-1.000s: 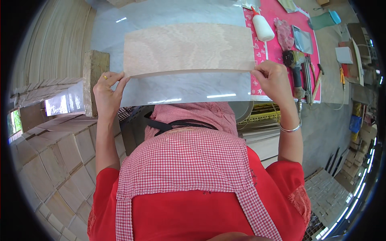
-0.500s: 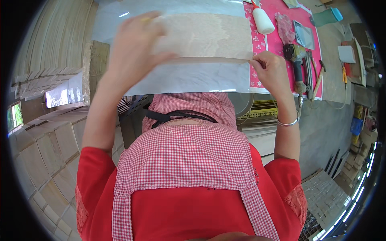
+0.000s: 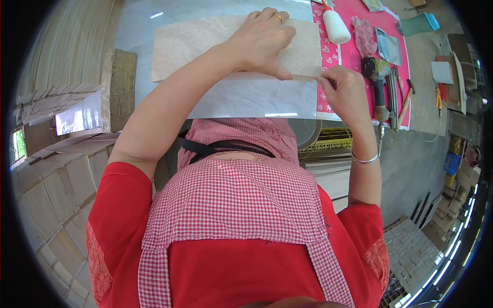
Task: Assemble wooden boxes using wood glue and a pneumatic nail gun.
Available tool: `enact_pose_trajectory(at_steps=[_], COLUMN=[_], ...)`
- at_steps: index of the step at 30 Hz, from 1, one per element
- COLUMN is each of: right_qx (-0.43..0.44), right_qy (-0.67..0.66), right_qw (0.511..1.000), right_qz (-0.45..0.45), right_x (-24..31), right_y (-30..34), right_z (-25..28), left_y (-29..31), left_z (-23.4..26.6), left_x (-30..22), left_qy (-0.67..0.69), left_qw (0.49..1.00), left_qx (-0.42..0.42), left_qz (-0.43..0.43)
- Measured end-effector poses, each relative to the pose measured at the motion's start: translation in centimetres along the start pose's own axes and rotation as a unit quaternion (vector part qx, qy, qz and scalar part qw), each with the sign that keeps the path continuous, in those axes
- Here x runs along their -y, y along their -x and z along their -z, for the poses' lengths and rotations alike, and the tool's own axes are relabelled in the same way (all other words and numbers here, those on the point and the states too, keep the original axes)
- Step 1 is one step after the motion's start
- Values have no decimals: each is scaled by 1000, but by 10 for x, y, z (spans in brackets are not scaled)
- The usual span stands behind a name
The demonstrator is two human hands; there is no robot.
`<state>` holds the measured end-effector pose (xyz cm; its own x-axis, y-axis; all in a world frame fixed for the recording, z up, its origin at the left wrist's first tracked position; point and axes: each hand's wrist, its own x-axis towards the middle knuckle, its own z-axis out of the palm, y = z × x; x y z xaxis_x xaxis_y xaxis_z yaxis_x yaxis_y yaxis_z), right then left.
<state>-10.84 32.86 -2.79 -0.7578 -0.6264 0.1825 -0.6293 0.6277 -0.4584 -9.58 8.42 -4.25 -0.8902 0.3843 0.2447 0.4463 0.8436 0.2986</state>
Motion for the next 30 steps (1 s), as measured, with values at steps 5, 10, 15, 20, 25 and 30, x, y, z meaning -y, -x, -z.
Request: enact_pose_trajectory(at_steps=[5,10,15,20,25,30], right_qx=[13,44,-122,-101,-77,-14], right_qy=[53,23,22,305,264,190], right_qw=[998,998,991,924,923,937], right_qz=[10,-29,-55,-206,-267,-293], right_x=[5,3,-56,-162,-195,-168], right_y=[-4,-1,27,80,65,40], right_z=[-1,0,6,11,20,65], left_y=[0,4,7,5,3,3], left_z=[0,-3,-10,-8,-6,-5], left_x=[4,7,7,6,3,3], left_qy=[1,15,15,25,14,17], left_qw=[1000,1000,999,999,999,999], left_qx=[3,-17,-43,-46,-27,-11], left_qz=[5,7,6,11,30,43])
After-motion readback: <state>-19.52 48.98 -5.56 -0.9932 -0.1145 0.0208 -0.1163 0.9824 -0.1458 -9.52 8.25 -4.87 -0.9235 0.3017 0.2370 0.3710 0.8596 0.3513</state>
